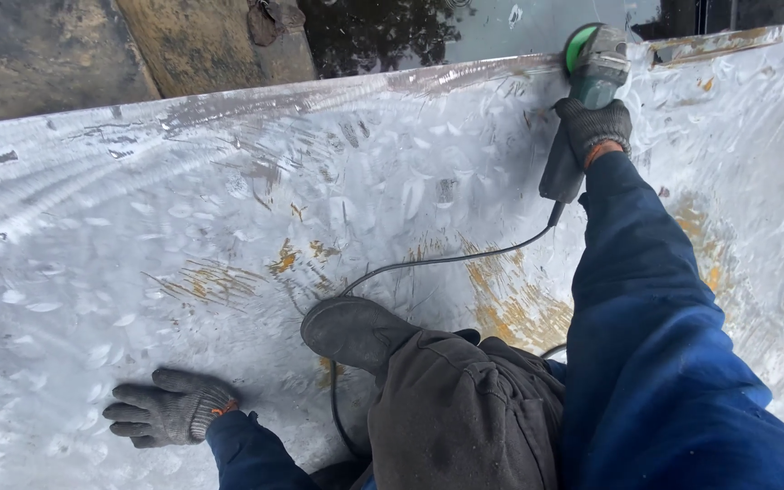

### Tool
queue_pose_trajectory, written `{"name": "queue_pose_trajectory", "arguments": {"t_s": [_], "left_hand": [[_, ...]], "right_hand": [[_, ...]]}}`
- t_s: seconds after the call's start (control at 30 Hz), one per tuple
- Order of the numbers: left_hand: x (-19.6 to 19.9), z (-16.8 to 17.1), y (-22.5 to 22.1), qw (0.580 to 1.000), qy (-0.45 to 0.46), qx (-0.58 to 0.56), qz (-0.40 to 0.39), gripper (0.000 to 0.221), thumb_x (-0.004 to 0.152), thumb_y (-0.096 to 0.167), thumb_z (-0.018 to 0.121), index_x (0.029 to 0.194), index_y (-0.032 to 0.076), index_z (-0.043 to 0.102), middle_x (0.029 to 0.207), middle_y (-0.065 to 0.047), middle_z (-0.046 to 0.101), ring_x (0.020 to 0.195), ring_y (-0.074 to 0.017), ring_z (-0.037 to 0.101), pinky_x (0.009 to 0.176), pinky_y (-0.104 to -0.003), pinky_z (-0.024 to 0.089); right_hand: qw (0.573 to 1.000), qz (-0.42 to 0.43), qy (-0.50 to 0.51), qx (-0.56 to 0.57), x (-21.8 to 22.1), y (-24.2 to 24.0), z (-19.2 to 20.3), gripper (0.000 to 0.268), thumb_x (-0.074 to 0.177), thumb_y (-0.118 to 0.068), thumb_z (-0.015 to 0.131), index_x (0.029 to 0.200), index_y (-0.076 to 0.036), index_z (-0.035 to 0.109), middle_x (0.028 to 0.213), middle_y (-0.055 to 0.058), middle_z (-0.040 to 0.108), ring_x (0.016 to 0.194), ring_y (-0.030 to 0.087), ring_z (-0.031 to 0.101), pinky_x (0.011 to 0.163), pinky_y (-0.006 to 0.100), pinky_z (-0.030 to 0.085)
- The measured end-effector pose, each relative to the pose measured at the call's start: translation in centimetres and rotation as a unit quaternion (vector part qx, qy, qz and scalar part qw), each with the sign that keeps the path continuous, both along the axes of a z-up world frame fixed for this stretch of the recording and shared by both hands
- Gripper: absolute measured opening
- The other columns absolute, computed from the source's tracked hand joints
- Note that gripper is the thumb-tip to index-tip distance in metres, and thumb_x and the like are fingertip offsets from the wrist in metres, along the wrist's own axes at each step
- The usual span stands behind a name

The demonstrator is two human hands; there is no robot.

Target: Grinding a large metal plate using an electric angle grinder.

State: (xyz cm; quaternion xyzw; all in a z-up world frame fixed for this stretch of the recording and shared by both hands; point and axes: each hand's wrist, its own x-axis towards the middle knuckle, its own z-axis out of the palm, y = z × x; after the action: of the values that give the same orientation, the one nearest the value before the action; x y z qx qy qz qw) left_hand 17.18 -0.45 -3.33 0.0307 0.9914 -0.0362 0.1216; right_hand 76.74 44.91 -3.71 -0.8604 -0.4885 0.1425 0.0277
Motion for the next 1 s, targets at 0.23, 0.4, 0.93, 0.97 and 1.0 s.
{"name": "queue_pose_trajectory", "arguments": {"t_s": [0.23,0.4,0.93,0.97,1.0], "left_hand": [[-0.4,-0.8,-1.0,1.000,0.019,-0.013,-0.010,0.071,0.112,0.054,0.031,0.166,0.007,0.027,0.171,-0.026,0.015,0.157,-0.0463,0.015,0.126,-0.061,0.014],[-0.5,-0.3,-1.5,1.000,0.011,-0.008,-0.026,0.071,0.111,0.054,0.032,0.165,0.009,0.027,0.171,-0.025,0.015,0.157,-0.0452,0.013,0.125,-0.061,0.014],[0.2,1.0,-0.4,1.000,-0.020,-0.014,0.012,0.071,0.110,0.054,0.030,0.167,0.012,0.023,0.173,-0.022,0.011,0.159,-0.0436,0.010,0.129,-0.059,0.012],[0.1,1.0,-0.6,1.000,-0.019,-0.015,0.008,0.071,0.110,0.054,0.030,0.167,0.012,0.023,0.173,-0.022,0.011,0.159,-0.0436,0.010,0.129,-0.059,0.012],[0.0,0.8,-0.7,1.000,-0.015,-0.015,-0.004,0.071,0.111,0.054,0.030,0.167,0.011,0.024,0.173,-0.023,0.012,0.159,-0.0442,0.011,0.128,-0.060,0.012]], "right_hand": [[0.996,-0.079,-0.012,-0.043,1.2,-0.4,0.7,0.080,0.064,-0.057,0.089,0.116,-0.001,0.065,0.111,0.019,0.071,0.103,0.030,0.071,0.090,0.040,0.055],[0.997,0.046,0.050,-0.040,-4.7,-4.5,4.3,0.076,0.073,-0.055,0.087,0.119,0.001,0.067,0.111,0.021,0.073,0.102,0.034,0.071,0.090,0.042,0.056],[0.975,0.166,0.041,-0.140,-14.5,-8.3,9.1,0.083,0.069,-0.055,0.086,0.127,-0.002,0.061,0.115,0.023,0.071,0.107,0.037,0.069,0.095,0.043,0.054],[0.976,0.162,0.042,-0.140,-14.6,-8.4,9.0,0.083,0.069,-0.055,0.086,0.127,-0.002,0.061,0.115,0.023,0.071,0.107,0.037,0.069,0.095,0.043,0.054],[0.972,0.163,0.053,-0.162,-14.7,-8.4,8.9,0.083,0.069,-0.057,0.085,0.127,-0.002,0.061,0.118,0.023,0.071,0.109,0.037,0.069,0.097,0.043,0.054]]}}
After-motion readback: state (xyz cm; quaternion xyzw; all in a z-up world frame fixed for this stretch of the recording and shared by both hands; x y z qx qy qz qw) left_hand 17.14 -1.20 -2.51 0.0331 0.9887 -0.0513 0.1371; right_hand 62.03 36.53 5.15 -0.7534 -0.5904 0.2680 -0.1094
